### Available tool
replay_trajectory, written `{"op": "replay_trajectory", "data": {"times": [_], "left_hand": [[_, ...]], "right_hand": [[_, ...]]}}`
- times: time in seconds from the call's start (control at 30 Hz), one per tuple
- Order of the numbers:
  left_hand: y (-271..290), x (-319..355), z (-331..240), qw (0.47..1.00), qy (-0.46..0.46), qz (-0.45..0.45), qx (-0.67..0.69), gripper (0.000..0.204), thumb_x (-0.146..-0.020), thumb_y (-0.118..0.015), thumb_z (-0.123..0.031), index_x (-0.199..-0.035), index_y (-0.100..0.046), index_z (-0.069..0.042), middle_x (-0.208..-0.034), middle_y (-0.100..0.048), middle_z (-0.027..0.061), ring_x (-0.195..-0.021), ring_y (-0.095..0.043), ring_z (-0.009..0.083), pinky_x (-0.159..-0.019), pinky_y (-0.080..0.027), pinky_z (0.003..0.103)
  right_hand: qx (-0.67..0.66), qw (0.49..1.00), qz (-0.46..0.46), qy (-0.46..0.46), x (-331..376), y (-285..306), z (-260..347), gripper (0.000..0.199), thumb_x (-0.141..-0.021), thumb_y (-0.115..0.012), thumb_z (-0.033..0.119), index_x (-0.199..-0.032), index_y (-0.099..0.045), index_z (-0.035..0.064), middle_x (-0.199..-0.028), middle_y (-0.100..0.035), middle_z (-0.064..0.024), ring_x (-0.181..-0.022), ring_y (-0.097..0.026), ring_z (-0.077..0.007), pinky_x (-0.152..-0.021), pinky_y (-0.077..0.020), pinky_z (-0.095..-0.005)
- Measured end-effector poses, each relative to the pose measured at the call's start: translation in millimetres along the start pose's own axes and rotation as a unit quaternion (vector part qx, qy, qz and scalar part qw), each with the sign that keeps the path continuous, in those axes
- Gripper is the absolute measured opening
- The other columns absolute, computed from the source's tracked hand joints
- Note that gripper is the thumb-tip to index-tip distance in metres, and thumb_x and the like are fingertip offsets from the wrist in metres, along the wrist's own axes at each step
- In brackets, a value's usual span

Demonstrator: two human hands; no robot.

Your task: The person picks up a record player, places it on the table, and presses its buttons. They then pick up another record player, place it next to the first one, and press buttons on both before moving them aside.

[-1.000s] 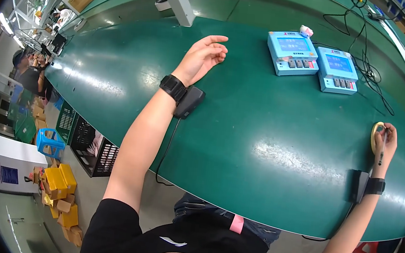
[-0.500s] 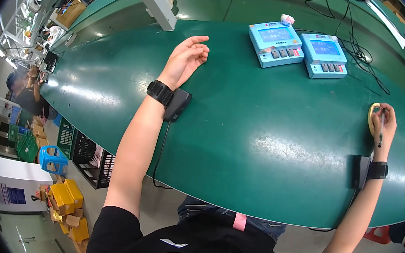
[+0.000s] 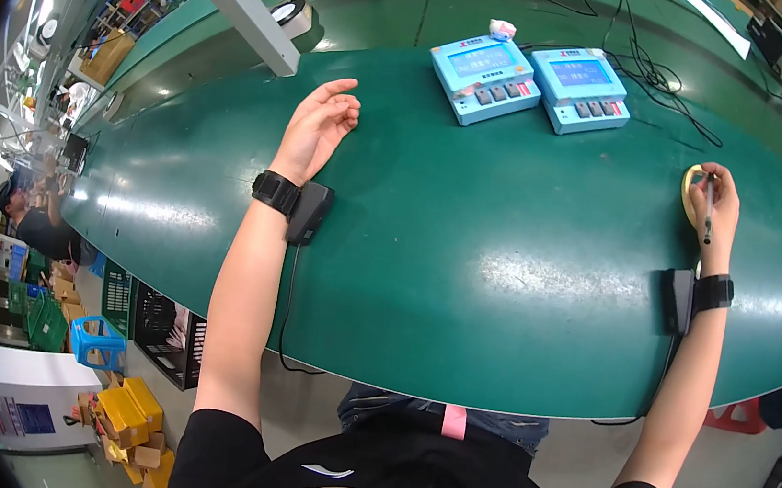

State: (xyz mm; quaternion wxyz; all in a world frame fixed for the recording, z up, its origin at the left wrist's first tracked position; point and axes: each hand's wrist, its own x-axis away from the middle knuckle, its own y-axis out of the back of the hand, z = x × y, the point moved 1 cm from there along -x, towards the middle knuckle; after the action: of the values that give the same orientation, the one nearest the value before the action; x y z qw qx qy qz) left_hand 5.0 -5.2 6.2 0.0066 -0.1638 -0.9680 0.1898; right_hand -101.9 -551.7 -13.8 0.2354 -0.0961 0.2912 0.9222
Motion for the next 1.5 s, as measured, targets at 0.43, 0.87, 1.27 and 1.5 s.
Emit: {"op": "replay_trajectory", "data": {"times": [0.43,0.87,1.27,1.5], "left_hand": [[4,2,-1,1.0,-0.015,-0.002,-0.023,0.035,-0.09,-0.052,-0.006,-0.124,-0.048,0.002,-0.097,-0.059,0.0073,-0.088,-0.055,0.0132,-0.081,-0.046,0.026],[32,-191,-47,0.635,0.054,-0.382,-0.669,0.111,-0.057,-0.076,-0.064,-0.137,-0.036,0.002,-0.133,-0.043,0.0289,-0.125,-0.042,0.0385,-0.105,-0.031,0.044],[88,-256,-44,0.575,0.114,-0.398,-0.705,0.109,-0.052,-0.076,-0.062,-0.132,-0.038,0.001,-0.132,-0.045,0.0296,-0.123,-0.045,0.0402,-0.101,-0.037,0.045],[95,-194,-104,0.776,0.001,-0.264,-0.572,0.084,-0.061,-0.072,-0.053,-0.122,-0.044,-0.002,-0.102,-0.059,0.0162,-0.096,-0.059,0.0262,-0.085,-0.045,0.034]], "right_hand": [[-0.009,1.0,-0.012,0.009,4,-8,11,0.031,-0.079,-0.058,-0.001,-0.109,-0.055,0.0013,-0.084,-0.052,0.0005,-0.078,-0.05,-0.0077,-0.073,-0.0415,-0.0196],[0.028,0.998,-0.061,-0.008,10,-16,28,0.025,-0.078,-0.06,0.002,-0.103,-0.057,0.0029,-0.076,-0.054,-0.0006,-0.069,-0.051,-0.0081,-0.067,-0.0438,-0.0214],[0.028,0.997,-0.038,-0.063,11,-15,41,0.027,-0.078,-0.062,0.001,-0.104,-0.054,0.0019,-0.078,-0.052,0.001,-0.072,-0.049,-0.0071,-0.069,-0.042,-0.0211],[0.01,0.999,-0.036,-0.021,8,-25,41,0.027,-0.078,-0.063,0.003,-0.104,-0.055,0.0023,-0.078,-0.053,0.0002,-0.071,-0.05,-0.0075,-0.068,-0.0429,-0.0216]]}}
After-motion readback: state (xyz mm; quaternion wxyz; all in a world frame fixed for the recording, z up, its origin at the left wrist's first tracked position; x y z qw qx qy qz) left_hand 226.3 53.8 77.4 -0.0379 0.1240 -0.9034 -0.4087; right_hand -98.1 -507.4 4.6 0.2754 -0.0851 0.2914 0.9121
